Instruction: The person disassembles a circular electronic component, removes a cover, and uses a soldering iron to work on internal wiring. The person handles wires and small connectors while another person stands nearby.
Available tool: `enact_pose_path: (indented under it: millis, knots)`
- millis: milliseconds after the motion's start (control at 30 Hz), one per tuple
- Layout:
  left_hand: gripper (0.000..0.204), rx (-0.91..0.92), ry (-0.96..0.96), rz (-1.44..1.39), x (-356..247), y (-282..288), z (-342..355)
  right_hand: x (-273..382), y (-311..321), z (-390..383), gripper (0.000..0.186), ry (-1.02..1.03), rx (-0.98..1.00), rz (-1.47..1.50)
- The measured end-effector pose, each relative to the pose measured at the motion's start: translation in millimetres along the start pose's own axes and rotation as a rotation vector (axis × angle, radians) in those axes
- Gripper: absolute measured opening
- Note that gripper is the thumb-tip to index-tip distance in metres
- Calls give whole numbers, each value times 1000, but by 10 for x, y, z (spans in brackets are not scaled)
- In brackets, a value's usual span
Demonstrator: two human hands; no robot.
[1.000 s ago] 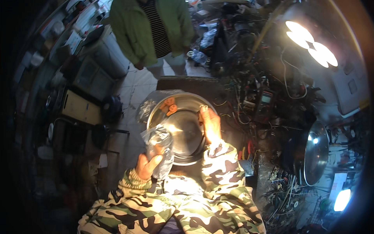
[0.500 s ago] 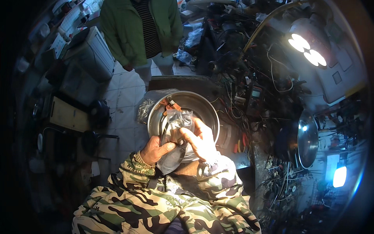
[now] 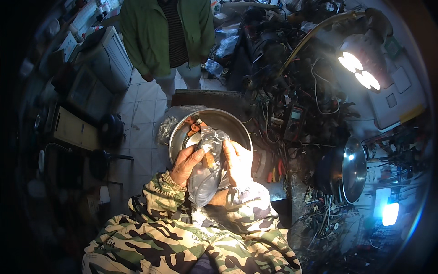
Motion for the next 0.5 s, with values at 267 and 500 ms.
enact_pose_path:
  millis: [267,500]
  knots:
    - [48,183,171,-204,140,-151,116,-187,292,285,27,163,124,219]
    - [88,253,216,-578,760,-109,-21,677,445,250,18,220,-154,38]
Point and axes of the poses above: each hand's wrist, its own z-axis towards the middle knuckle, its own y-axis out of the back of the hand, x = y × z, the point moved 1 cm from there along z, towards the middle knuckle, and after that the axes turned 4 degrees about -x, right-handed, at the moved point
